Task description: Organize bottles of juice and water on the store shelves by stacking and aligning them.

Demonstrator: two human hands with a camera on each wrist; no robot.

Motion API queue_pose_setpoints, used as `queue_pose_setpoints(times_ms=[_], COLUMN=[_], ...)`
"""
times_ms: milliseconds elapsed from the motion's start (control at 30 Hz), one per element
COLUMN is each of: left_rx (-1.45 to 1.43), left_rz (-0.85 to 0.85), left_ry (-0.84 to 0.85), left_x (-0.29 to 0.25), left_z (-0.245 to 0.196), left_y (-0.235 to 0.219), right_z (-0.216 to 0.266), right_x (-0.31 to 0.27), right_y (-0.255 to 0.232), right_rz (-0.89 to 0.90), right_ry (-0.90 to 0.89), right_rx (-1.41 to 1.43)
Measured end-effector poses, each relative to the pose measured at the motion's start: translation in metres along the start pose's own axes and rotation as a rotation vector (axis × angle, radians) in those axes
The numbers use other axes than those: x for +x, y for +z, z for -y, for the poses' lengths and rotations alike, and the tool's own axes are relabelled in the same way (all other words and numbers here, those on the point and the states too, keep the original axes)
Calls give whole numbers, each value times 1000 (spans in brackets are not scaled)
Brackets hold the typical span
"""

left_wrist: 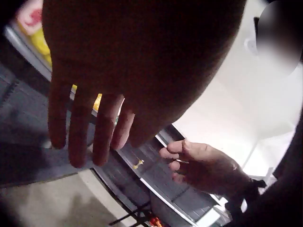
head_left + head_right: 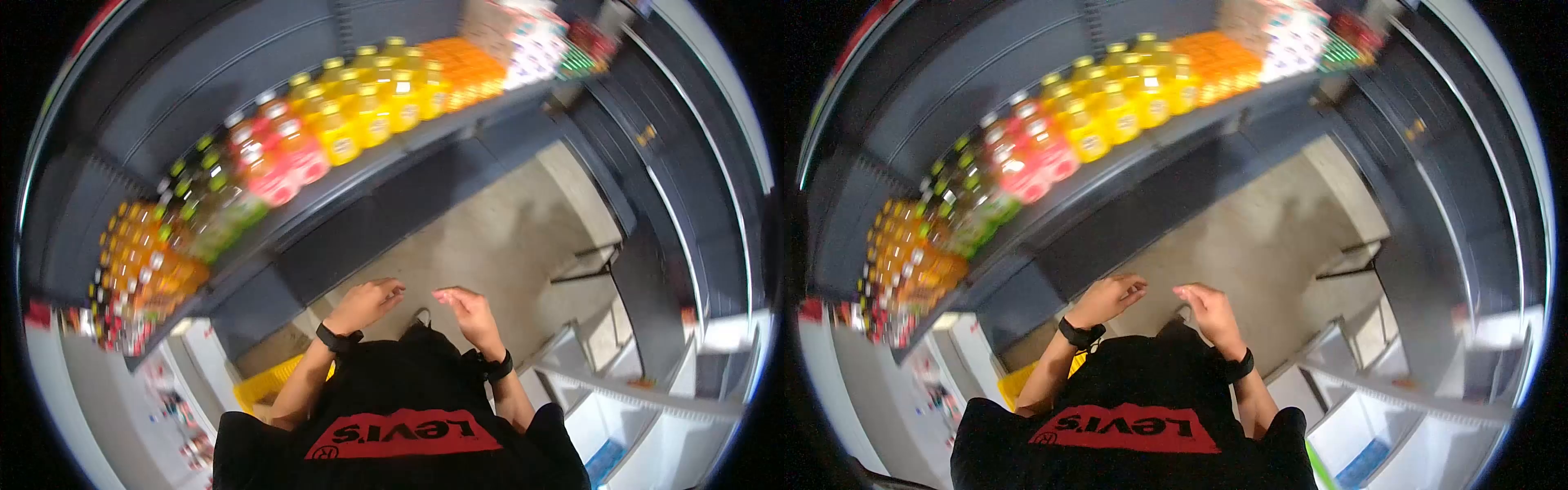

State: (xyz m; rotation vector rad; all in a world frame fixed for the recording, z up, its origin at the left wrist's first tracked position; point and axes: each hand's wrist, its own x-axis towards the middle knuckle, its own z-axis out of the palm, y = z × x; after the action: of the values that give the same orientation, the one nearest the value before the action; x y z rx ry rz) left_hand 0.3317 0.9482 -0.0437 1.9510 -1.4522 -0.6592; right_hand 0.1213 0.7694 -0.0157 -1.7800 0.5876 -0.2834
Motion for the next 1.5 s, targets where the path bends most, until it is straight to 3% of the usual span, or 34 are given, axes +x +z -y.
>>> queue_pose_setpoints(times_ms=[133,267,367,400,500,533,733,833,967,1200,1433,1467,1500], left_rx=[-84,-98,-18,-67,-72,-62,-50,-93,-48,-4,-12,2,14], left_rz=[49,194,294,265,288,279,312,395,555,729,783,790,799], left_ry=[225,210,226,276,333,366,529,594,751,908,862,851,839], left_x=[105,190,247,269,336,362,510,583,686,842,984,1004,1026], left_z=[-73,-121,-119,-121,-129,-122,-144,-173,-205,-289,-383,-390,-399], left_y=[12,17,25,33,37,36,50,61,103,193,250,257,266], right_z=[-5,-23,-31,-36,-33,-44,-43,-42,-66,-164,-184,-187,-192], right_x=[-13,-11,26,38,76,99,166,185,195,207,243,251,254], right_y=[-95,-167,-198,-214,-258,-269,-371,-423,-480,-595,-769,-787,-809], right_rz=[-515,-719,-763,-732,-612,-516,-505,-602,-813,-1234,-1231,-1264,-1183], right_ry=[96,74,98,58,157,109,162,229,307,427,472,392,347], right_rx=[-36,-225,-44,-46,90,246,405,107,46,200,206,253,192])
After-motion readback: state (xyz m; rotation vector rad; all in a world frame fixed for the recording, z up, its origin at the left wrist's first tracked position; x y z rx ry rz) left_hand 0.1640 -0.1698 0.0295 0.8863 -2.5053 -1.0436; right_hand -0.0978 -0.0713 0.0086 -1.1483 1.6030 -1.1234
